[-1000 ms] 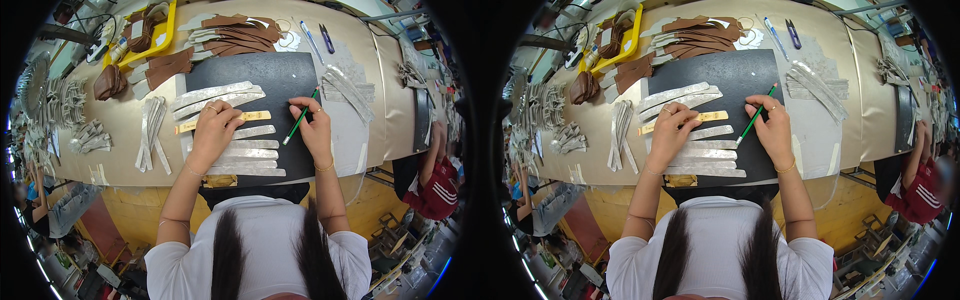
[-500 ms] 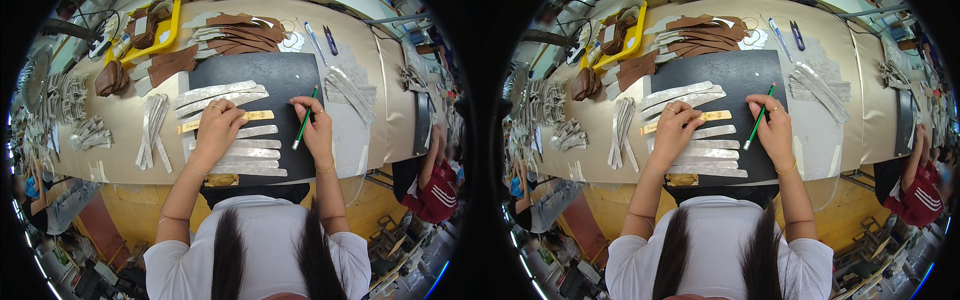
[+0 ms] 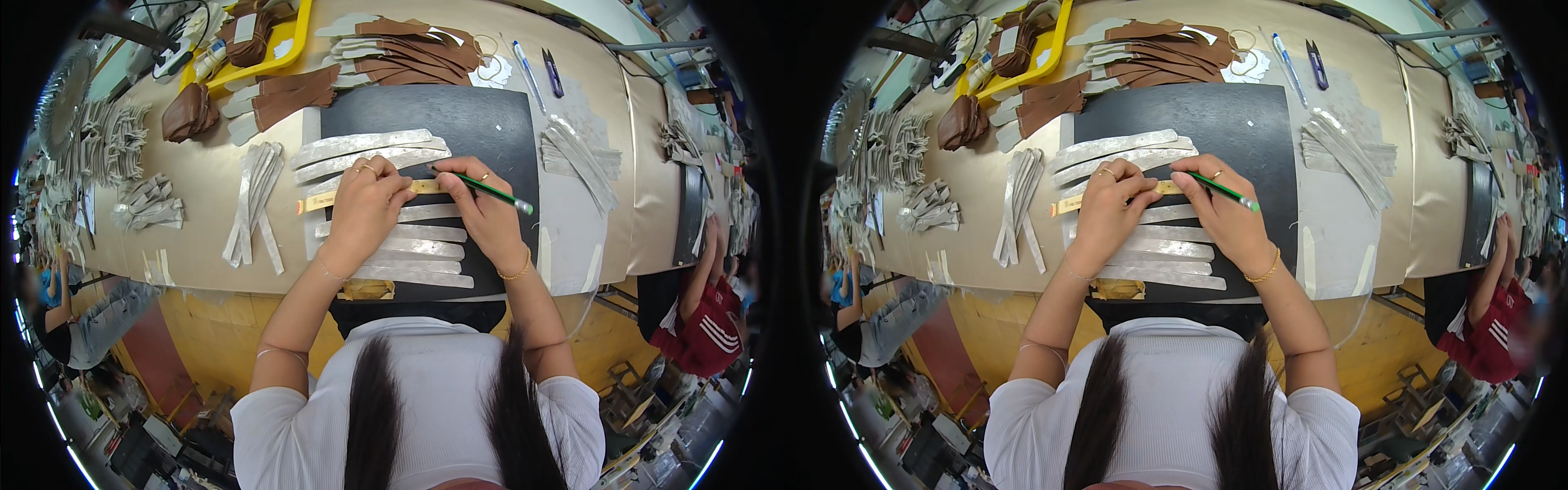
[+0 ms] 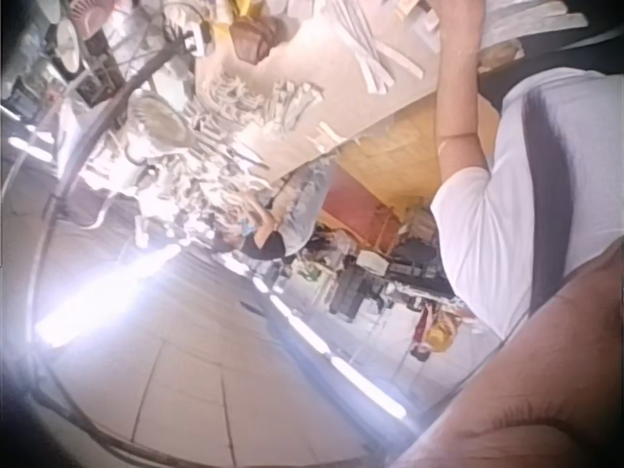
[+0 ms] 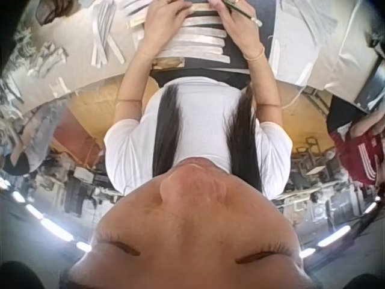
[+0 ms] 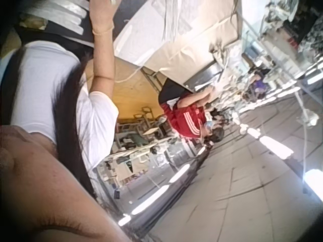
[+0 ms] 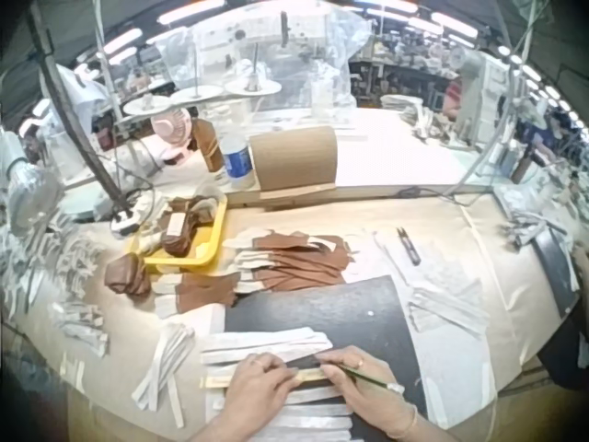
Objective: The person uses a pencil and a small ruler to mark measurements on multiple white fabric strips laid on a black mat. After marking, the person gathers the strips and places them into a clear plastic bag.
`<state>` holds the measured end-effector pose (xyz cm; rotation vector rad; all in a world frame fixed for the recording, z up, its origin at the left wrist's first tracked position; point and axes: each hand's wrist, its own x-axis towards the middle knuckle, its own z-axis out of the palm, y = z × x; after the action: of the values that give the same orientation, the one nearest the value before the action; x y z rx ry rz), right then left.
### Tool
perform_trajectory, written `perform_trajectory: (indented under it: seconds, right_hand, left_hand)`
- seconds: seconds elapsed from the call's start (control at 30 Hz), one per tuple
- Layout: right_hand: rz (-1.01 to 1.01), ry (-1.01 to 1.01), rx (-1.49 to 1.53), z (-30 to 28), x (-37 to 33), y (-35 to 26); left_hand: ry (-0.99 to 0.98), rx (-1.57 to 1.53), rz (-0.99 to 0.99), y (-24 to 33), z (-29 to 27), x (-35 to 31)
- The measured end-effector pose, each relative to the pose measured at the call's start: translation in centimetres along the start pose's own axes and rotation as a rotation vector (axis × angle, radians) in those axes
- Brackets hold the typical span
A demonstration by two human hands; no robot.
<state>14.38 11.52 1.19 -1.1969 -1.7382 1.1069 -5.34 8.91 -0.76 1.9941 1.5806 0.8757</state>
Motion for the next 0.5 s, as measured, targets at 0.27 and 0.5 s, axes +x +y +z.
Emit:
perform_trajectory:
  seconds: [0.27, 0.5]
  right_hand:
    - [0.051, -0.144, -0.282, 0.6, 0.7, 0.0]
    - [-0.1, -0.117, -0.448, 1.2, 1.2, -0.7]
  left_hand:
    - [0.029, 0.031, 0.02, -0.1, 0.1, 0.0]
    - [0.037, 0.021, 0.03, -0.2, 0.3, 0.0]
